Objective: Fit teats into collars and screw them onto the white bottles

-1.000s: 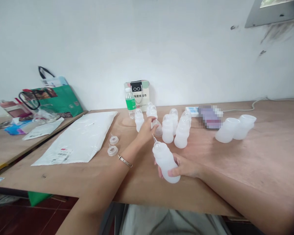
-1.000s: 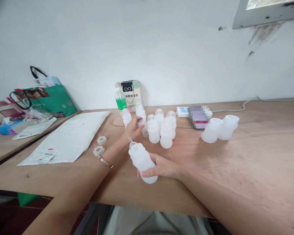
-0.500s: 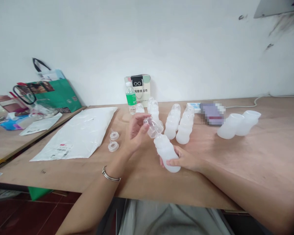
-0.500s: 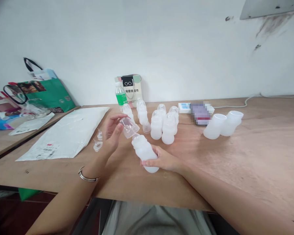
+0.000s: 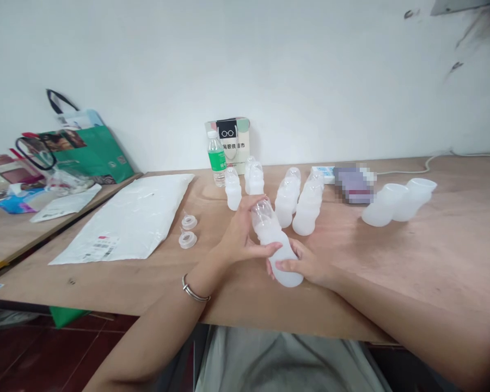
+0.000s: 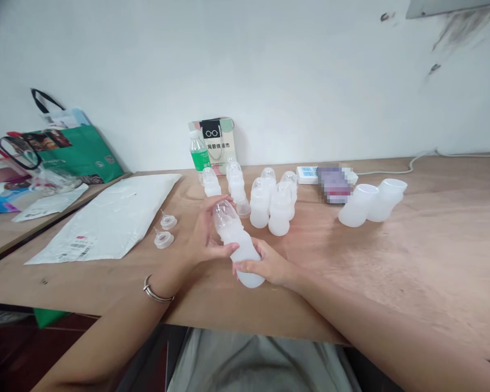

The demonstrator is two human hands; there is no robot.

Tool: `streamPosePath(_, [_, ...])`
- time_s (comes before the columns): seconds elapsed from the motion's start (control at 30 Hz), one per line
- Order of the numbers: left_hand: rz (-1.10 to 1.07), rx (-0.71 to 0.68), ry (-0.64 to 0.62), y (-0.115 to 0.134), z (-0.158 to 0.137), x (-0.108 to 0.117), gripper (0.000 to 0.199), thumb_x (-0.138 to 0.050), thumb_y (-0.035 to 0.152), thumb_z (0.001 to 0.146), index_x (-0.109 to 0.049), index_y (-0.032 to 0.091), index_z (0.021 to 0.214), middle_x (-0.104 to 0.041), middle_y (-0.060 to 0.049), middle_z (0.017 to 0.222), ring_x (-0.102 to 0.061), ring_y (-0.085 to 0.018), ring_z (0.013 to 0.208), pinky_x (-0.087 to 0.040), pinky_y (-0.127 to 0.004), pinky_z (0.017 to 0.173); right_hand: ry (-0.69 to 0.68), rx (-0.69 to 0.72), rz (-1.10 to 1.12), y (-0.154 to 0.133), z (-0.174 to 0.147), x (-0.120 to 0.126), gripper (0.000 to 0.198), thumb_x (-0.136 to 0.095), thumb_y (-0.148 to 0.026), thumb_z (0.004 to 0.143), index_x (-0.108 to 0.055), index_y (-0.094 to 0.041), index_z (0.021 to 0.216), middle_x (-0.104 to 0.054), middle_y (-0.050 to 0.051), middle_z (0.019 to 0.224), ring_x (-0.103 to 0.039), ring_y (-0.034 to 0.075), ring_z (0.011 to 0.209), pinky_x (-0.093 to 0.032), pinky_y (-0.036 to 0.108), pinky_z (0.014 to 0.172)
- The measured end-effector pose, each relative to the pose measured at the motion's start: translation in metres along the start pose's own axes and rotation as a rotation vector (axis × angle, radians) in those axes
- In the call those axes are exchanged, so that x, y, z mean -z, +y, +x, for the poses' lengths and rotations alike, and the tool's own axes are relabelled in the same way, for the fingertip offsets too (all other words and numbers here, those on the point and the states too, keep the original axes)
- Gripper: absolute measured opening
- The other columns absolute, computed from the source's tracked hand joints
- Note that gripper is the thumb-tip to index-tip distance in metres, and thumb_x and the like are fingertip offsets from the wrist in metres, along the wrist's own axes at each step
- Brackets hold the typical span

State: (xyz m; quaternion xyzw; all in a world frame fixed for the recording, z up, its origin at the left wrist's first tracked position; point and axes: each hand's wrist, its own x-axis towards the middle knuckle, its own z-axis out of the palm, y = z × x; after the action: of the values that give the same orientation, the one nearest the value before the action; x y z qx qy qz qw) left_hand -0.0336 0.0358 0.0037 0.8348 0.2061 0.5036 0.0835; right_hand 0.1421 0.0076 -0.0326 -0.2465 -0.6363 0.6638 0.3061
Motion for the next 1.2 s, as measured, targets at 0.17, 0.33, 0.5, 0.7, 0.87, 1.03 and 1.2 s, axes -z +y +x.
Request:
streamPosePath(0.17, [0.105,0.027,0.092,-0.002,-0.001,-0.006,0.062,-0.064,0.041,0.069,-0.036,0.029,0.122,-0.049,-0.007,0.111,-0.051,-0.024,0.101,-0.045,-0.044,0.086,0.103,0.074,-0.056,0.001,0.001,-0.006,0.033,-0.063,-0.043,0.071,-0.047,-0.017,0.083,-0.060,0.001,0.063,-0.054,0.013,0.052,-0.040,0.025,0.047])
streamPosePath(0.33, [0.131,0.058,0.087,0.002,0.001,-0.005,0.058,-0.064,0.041,0.069,-0.039,0.032,0.121,-0.052,-0.005,0.113,-0.051,-0.025,0.104,-0.042,-0.045,0.090,0.110,0.085,-0.041,0.000,0.003,-0.007,0.031,-0.061,-0.041,0.070,-0.045,-0.018,0.082,-0.060,0.001,0.061,-0.054,0.013,0.050,-0.039,0.025,0.045])
streamPosePath(0.5, [0.168,0.105,0.064,0.001,0.001,-0.004,0.049,-0.063,0.033,0.070,-0.045,0.022,0.115,-0.056,-0.008,0.109,-0.053,-0.024,0.101,-0.044,-0.041,0.087,0.152,0.032,0.024,-0.001,0.008,-0.010,0.029,-0.061,-0.038,0.069,-0.043,-0.019,0.082,-0.058,0.000,0.061,-0.053,0.013,0.049,-0.041,0.026,0.045])
streamPosePath(0.7, [-0.012,0.182,-0.010,-0.002,-0.003,-0.012,0.069,-0.064,0.033,0.070,-0.029,0.023,0.129,-0.052,-0.009,0.116,-0.053,-0.024,0.104,-0.045,-0.040,0.089,0.245,0.128,-0.177,0.006,0.014,-0.004,0.025,-0.062,-0.036,0.070,-0.049,-0.018,0.080,-0.059,0.002,0.069,-0.055,0.015,0.061,-0.045,0.029,0.056])
streamPosePath(0.87, [-0.069,0.309,-0.282,0.000,0.001,-0.010,0.089,-0.065,0.035,0.071,-0.008,0.028,0.140,-0.047,-0.010,0.126,-0.055,-0.026,0.105,-0.049,-0.039,0.085,0.390,0.151,-0.323,0.012,0.015,-0.001,0.047,-0.064,-0.031,0.071,-0.042,-0.020,0.111,-0.056,0.009,0.111,-0.053,0.025,0.105,-0.046,0.040,0.087])
streamPosePath(1.03, [0.046,0.345,-0.234,-0.015,0.003,0.005,0.086,-0.066,0.036,0.071,-0.014,0.030,0.140,-0.043,-0.008,0.133,-0.054,-0.027,0.107,-0.049,-0.039,0.085,0.281,0.167,-0.421,0.018,0.014,0.001,0.058,-0.059,-0.033,0.079,-0.029,-0.021,0.128,-0.041,0.012,0.133,-0.042,0.024,0.123,-0.036,0.044,0.102])
streamPosePath(1.2, [0.293,0.490,-0.087,-0.047,-0.003,0.039,0.081,-0.067,0.036,0.068,-0.024,0.023,0.136,-0.049,-0.011,0.125,-0.057,-0.027,0.102,-0.046,-0.040,0.086,0.219,0.130,-0.494,0.020,0.011,0.005,0.057,-0.057,-0.034,0.081,-0.031,-0.021,0.130,-0.040,0.013,0.137,-0.039,0.022,0.127,-0.028,0.048,0.108])
